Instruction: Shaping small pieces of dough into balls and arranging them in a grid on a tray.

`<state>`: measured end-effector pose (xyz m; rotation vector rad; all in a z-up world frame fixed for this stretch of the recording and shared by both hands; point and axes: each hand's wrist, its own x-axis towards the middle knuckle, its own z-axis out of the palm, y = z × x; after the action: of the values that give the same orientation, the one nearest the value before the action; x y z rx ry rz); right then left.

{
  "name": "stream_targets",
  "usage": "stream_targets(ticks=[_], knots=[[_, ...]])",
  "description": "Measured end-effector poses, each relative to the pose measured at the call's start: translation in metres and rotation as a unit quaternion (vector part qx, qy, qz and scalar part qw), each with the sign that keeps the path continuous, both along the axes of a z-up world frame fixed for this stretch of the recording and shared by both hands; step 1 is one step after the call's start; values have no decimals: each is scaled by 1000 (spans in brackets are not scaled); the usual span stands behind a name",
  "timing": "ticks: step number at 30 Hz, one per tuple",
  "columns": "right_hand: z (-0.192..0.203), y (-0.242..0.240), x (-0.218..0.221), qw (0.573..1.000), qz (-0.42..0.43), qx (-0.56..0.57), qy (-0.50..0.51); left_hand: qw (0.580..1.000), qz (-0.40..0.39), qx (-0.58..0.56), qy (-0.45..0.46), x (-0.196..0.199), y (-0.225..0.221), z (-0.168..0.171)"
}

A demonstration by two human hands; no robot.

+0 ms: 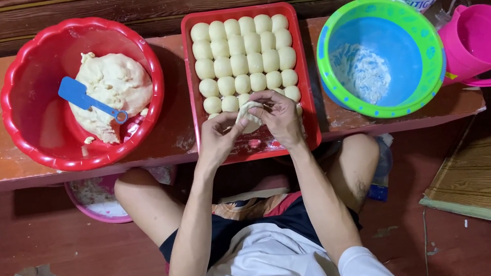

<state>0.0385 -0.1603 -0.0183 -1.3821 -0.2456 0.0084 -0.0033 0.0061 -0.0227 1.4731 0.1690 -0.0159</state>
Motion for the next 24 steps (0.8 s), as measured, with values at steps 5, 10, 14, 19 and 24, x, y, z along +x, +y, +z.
stream_targets(ticks=[5,10,14,19,24], knots=[[-13,2,6,999,15,-35,17,997,56,48,-29,4,4,-13],[-12,-2,7,997,-13,-65,39,998,30,30,-49,1,-4,5],[-5,-1,4,997,-4,-75,-12,999,-17,34,-14,1,-4,3],[-13,5,3,999,-1,-39,-11,997,56,21,-41,2,3,-11],[4,4,1,998,39,-40,-13,999,3,31,-17,2,-1,13]])
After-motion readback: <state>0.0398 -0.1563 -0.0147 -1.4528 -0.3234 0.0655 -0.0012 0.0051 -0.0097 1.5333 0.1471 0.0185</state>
